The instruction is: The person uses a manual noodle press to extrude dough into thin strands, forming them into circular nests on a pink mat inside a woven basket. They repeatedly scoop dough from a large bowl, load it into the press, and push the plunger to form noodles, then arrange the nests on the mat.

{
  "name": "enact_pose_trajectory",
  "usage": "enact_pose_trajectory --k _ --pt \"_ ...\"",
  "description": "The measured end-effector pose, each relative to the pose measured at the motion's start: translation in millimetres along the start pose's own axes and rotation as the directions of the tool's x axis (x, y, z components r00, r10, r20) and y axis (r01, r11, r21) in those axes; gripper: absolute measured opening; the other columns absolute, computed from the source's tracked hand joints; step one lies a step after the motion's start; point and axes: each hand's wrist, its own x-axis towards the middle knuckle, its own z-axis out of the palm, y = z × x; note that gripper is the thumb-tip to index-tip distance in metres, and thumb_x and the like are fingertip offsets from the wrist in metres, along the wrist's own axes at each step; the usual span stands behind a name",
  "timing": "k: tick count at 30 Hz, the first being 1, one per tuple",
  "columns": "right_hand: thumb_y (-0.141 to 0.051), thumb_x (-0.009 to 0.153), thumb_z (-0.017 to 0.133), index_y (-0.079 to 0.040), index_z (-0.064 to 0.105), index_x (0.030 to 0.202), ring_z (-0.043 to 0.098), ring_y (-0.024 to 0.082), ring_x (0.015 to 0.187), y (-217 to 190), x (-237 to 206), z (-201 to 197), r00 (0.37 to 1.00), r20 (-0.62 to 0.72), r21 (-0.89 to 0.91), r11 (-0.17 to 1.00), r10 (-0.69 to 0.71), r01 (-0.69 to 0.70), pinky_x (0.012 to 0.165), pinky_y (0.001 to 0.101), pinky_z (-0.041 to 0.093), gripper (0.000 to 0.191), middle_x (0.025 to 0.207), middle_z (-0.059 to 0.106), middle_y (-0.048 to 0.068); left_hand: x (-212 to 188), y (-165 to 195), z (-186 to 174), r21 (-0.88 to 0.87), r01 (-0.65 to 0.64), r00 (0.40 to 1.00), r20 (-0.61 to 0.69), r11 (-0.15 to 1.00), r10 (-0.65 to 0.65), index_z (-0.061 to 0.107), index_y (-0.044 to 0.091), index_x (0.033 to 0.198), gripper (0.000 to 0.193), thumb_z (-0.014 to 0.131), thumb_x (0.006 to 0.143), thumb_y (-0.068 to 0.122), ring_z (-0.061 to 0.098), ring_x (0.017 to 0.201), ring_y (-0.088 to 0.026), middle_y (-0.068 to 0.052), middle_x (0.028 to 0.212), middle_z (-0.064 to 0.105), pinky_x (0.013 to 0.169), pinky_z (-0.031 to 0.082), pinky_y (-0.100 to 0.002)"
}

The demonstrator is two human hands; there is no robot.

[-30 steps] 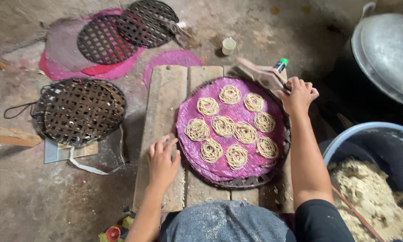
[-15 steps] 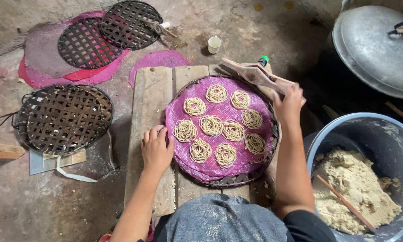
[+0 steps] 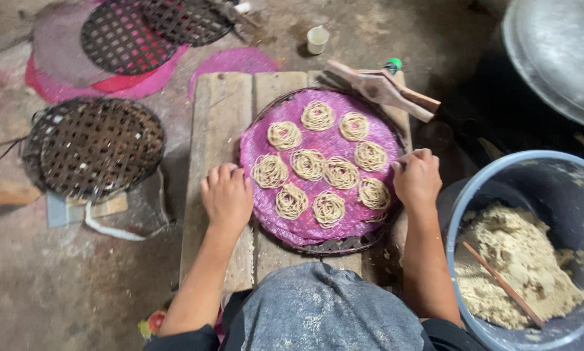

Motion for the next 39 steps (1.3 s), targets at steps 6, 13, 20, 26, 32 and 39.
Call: enact_pose_trajectory --k 6,13,20,26,32,39 --pt "-0.024 0.086 0.081 -0.009 0.078 0.094 0.059 0.035 0.112 23 14 23 0.999 -0.035 0.059 0.998 -0.033 0.036 0.091 0.0476 0.052 0.018 0.119 0.066 0.014 5 -2 16 -0.102 0.027 0.998 -0.052 0.994 -0.033 0.073 0.009 0.105 0.022 0.066 0.091 0.026 0.058 0.111 -0.029 -0.007 0.111 0.067 0.097 0.04 -0.048" --pt "-0.024 0.089 0.075 -0.002 0.073 0.1 0.069 0.037 0.089 30 17 29 0.997 -0.053 0.184 0.982 0.049 -0.038 0.082 0.0468 0.054 0.024 0.104 0.07 0.019 13 0 23 -0.114 0.069 0.997 -0.037 0.991 -0.073 0.073 0.009 0.104 0.024 0.07 0.087 0.026 0.056 0.111 -0.028 -0.008 0.109 0.065 0.096 0.04 -0.047" --pt "-0.021 0.091 0.074 -0.001 0.071 0.104 0.072 0.031 0.082 24 8 7 0.989 0.043 0.296 0.944 0.139 -0.146 0.079 0.0424 0.055 0.025 0.09 0.073 0.018 14 21 22 -0.006 0.08 0.996 0.033 0.997 -0.08 0.071 0.006 0.106 0.033 0.075 0.085 0.031 0.056 0.112 -0.028 -0.01 0.112 0.063 0.095 0.041 -0.046" --pt "-0.017 0.093 0.075 0.001 0.07 0.104 0.072 0.029 0.079 34 -3 -3 0.995 0.037 0.334 0.937 0.093 -0.1 0.077 0.0392 0.056 0.023 0.089 0.073 0.019 3 29 41 -0.035 0.194 0.977 0.095 0.98 -0.19 0.07 0.002 0.108 0.034 0.075 0.084 0.025 0.057 0.117 -0.031 -0.014 0.115 0.062 0.095 0.05 -0.047" --pt "-0.012 0.089 0.075 0.0 0.067 0.126 0.071 0.022 0.08 48 -15 -7 1.0 -0.013 0.475 0.88 0.006 0.001 0.075 0.0352 0.056 0.04 0.093 0.074 0.015 4 27 51 0.034 0.157 0.96 0.229 0.987 -0.16 0.076 0.002 0.103 0.02 0.063 0.088 0.01 0.053 0.125 -0.037 -0.02 0.128 0.059 0.096 0.055 -0.046" --pt "-0.01 0.092 0.076 0.002 0.074 0.124 0.071 0.016 0.088 54 -6 -6 0.994 -0.013 0.496 0.863 -0.109 0.101 0.082 0.0311 0.055 0.033 0.1 0.076 0.014 0 19 41 -0.192 0.327 0.922 0.277 0.925 -0.269 0.073 0.003 0.102 0.041 0.083 0.076 0.032 0.065 0.104 -0.038 -0.023 0.115 0.065 0.089 0.055 -0.047"
